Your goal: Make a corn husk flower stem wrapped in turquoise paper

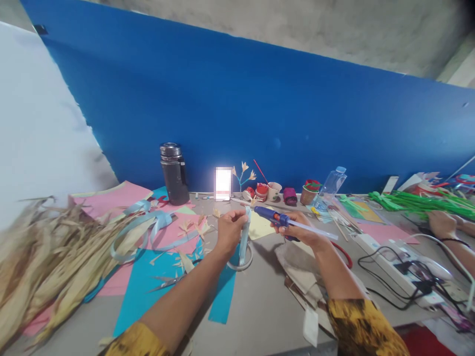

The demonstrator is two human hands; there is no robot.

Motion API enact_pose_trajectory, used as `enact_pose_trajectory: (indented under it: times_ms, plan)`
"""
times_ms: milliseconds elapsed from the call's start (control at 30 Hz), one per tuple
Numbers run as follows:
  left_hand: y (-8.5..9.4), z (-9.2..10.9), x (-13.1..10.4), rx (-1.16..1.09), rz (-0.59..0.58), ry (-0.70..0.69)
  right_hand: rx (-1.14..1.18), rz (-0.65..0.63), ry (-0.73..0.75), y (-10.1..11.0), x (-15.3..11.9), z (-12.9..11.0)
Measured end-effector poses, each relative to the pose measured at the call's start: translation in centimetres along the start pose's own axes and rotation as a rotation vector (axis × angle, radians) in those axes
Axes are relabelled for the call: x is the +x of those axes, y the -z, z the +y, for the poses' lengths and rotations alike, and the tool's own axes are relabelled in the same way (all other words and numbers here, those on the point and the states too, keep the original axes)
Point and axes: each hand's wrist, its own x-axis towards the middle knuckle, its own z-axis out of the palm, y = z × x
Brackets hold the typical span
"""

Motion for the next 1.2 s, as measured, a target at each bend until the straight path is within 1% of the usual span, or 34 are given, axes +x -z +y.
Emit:
enact_pose_trajectory:
  times_ms: [133,333,567,700,900,1200]
  plan:
    - [0.0,-0.1,0.0,0.014,0.006,-0.011,-0.017,-0.019,-0.002,0.1,0.1,0.1]
    - [0.1,-0.3,0.1,0.030,0.008,-0.028,-0.029,-0.044,-0.010,0.1,0.0,-0.4]
    - [0.2,-0.6,0.4,0.012,0.013,-0.035,-0.029,0.012,-0.046,-0.2,-0.4,-1.1]
    - [0.2,-0.5,0.4,0.017,0.008,-0.036,-0.028,0.019,-0.045,-0.3,-0.6,-1.3]
    - [0.2,-0.3,0.2,0.039,0.013,-0.041,-0.015,0.016,-0.062,-0.1,-0.3,-1.1]
    - [0.1,0.1,0.1,0.000,0.030,-0.024,-0.039,-0.021,-0.049,0.0,-0.2,-0.7]
